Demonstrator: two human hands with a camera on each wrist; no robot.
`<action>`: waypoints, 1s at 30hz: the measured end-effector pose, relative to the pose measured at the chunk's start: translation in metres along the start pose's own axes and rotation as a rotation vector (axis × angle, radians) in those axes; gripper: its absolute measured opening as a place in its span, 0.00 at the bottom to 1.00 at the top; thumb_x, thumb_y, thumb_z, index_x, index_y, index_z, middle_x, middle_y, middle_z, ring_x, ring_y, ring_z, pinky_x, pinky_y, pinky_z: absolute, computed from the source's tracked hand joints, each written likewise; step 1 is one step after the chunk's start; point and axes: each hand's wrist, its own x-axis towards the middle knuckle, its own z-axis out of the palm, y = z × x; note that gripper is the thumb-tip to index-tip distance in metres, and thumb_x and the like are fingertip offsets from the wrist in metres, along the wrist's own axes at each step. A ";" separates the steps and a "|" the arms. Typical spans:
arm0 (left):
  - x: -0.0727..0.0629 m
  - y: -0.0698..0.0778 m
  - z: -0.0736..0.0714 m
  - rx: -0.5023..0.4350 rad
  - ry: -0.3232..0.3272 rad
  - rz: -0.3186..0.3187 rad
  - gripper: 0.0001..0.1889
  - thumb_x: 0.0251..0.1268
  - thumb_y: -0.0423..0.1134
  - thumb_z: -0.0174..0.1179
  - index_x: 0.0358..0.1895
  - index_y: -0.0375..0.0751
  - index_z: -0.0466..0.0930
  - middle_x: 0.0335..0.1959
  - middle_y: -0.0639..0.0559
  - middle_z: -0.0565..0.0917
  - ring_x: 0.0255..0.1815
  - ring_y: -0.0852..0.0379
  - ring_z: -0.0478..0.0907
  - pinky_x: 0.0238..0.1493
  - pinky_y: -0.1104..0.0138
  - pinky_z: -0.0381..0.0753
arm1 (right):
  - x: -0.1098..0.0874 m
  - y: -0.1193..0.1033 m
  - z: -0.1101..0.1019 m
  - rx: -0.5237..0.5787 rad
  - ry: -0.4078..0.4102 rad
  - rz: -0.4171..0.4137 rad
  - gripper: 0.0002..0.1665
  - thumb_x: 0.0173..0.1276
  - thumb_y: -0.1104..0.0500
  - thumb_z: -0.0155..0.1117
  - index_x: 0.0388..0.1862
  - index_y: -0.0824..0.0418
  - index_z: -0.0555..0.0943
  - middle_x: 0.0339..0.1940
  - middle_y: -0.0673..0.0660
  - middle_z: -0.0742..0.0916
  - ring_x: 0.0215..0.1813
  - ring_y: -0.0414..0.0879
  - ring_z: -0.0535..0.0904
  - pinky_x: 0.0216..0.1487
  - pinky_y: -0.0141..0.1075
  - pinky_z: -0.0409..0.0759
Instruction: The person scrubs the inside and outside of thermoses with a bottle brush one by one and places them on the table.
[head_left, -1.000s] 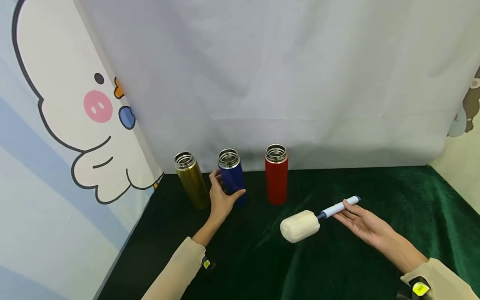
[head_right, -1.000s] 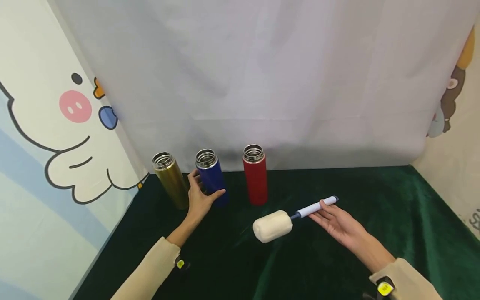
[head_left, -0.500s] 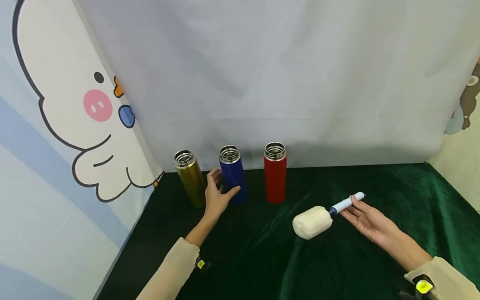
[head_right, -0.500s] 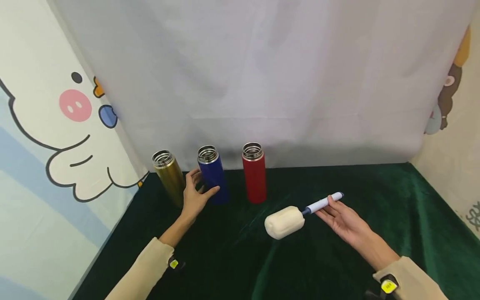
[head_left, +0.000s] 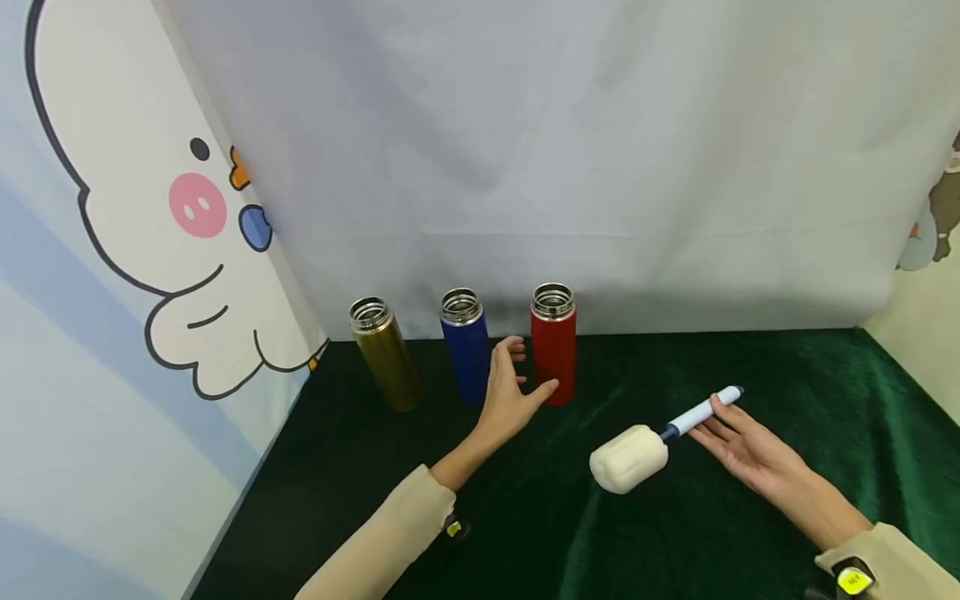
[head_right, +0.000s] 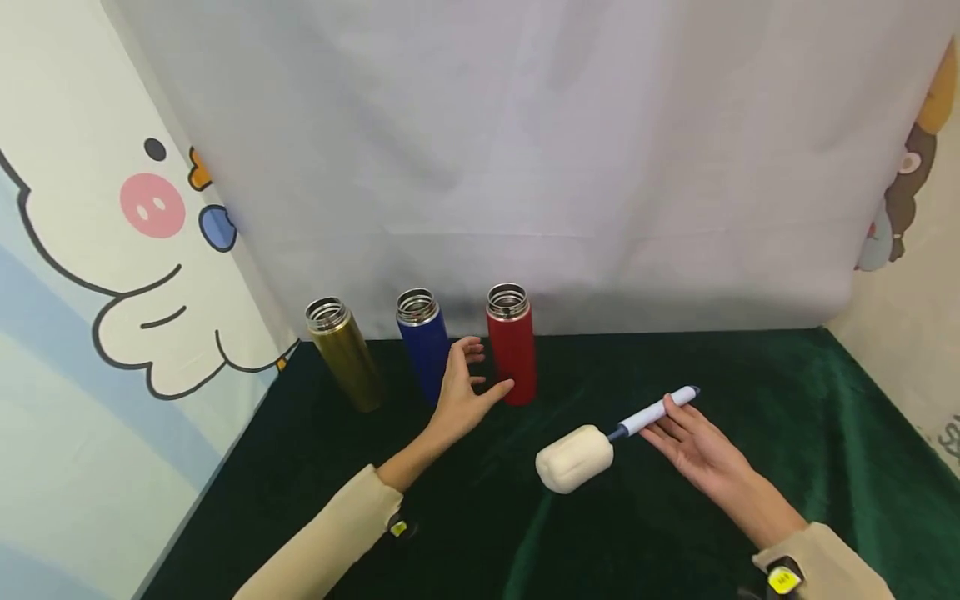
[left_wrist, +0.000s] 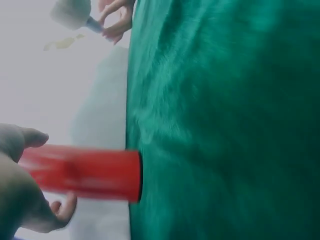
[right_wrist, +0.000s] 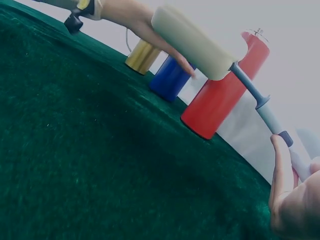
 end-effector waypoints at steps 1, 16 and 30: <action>0.004 -0.001 0.006 0.008 0.014 -0.013 0.40 0.63 0.40 0.70 0.72 0.38 0.56 0.68 0.36 0.67 0.68 0.40 0.69 0.64 0.48 0.78 | 0.000 0.001 0.002 0.005 -0.001 -0.002 0.20 0.82 0.57 0.51 0.65 0.42 0.59 0.46 0.56 0.87 0.49 0.51 0.88 0.65 0.38 0.81; 0.012 -0.002 0.013 -0.014 0.006 -0.069 0.41 0.53 0.44 0.78 0.69 0.44 0.66 0.62 0.40 0.81 0.63 0.42 0.79 0.62 0.46 0.81 | -0.007 0.002 0.010 -0.003 0.047 -0.006 0.23 0.81 0.56 0.53 0.65 0.41 0.57 0.46 0.55 0.86 0.49 0.50 0.88 0.65 0.39 0.81; -0.069 0.014 -0.029 -0.084 -0.064 -0.055 0.39 0.51 0.43 0.79 0.67 0.47 0.69 0.60 0.45 0.83 0.59 0.45 0.81 0.58 0.49 0.84 | -0.007 -0.006 0.030 0.066 -0.051 -0.025 0.16 0.81 0.58 0.52 0.61 0.43 0.64 0.47 0.58 0.86 0.50 0.54 0.89 0.64 0.40 0.82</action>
